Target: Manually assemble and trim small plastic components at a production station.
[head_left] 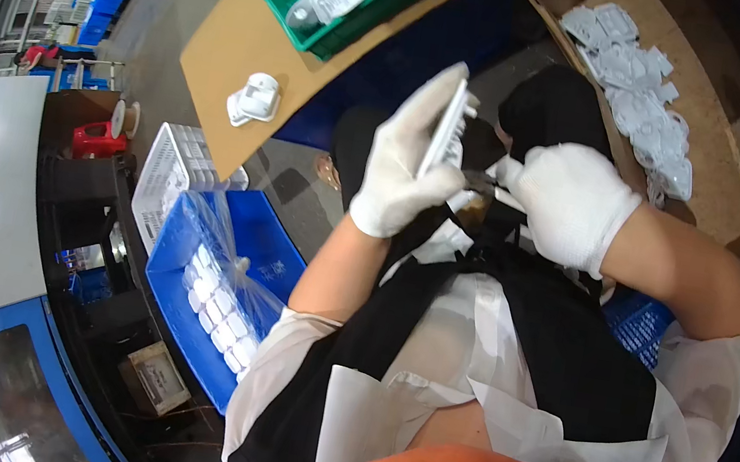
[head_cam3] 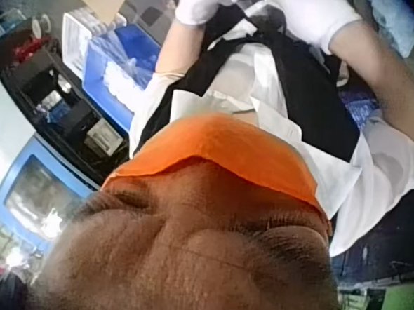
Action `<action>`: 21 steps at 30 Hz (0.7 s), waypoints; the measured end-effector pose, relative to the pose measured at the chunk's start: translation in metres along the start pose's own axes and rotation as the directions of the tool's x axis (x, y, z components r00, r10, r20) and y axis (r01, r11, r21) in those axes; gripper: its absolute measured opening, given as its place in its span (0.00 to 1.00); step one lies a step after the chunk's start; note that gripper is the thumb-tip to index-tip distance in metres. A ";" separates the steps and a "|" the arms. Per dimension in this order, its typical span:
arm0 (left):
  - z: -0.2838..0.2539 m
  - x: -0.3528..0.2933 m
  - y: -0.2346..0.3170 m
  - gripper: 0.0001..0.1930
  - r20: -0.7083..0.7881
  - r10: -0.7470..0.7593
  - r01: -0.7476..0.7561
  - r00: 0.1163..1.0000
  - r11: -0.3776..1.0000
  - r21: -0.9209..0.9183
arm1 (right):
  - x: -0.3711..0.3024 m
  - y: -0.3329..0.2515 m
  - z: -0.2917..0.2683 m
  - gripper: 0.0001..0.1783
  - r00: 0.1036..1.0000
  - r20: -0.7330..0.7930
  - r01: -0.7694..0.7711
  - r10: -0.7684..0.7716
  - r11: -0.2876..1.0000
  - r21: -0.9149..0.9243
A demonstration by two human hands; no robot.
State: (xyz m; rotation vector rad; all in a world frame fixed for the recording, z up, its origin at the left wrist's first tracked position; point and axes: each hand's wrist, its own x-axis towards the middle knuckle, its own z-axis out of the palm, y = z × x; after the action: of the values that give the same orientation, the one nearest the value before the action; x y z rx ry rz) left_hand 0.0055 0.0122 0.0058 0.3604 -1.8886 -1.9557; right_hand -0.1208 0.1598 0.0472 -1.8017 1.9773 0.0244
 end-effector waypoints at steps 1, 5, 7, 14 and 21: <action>-0.001 0.000 -0.006 0.46 0.020 0.002 -0.002 1.000 1.000 -0.002 | 0.002 0.003 0.004 0.22 1.000 0.018 0.006 -0.007 1.000 0.018; -0.003 -0.001 -0.031 0.54 0.101 -0.028 0.039 0.994 0.994 -0.104 | -0.003 0.015 0.026 0.19 0.999 -0.046 -0.006 0.012 0.991 0.131; -0.008 0.006 -0.042 0.48 0.077 -0.055 0.069 0.996 0.978 -0.199 | -0.015 0.022 0.029 0.16 0.990 -0.135 -0.022 0.047 0.983 0.183; -0.059 0.108 -0.062 0.32 -0.073 -0.278 0.163 0.958 0.733 -0.660 | -0.094 0.052 0.061 0.21 0.697 -0.548 -0.247 0.462 0.873 0.421; -0.146 0.233 -0.100 0.31 -0.401 -0.542 0.148 0.739 0.711 -0.688 | -0.236 0.087 0.101 0.25 -0.186 -0.598 -0.707 0.780 0.316 0.633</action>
State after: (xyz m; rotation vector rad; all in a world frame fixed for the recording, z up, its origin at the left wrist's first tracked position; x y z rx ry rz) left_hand -0.1464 -0.2217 -0.0816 1.0522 -0.7424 -2.2248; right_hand -0.1625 0.4255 0.0131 0.0222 3.4496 -0.7743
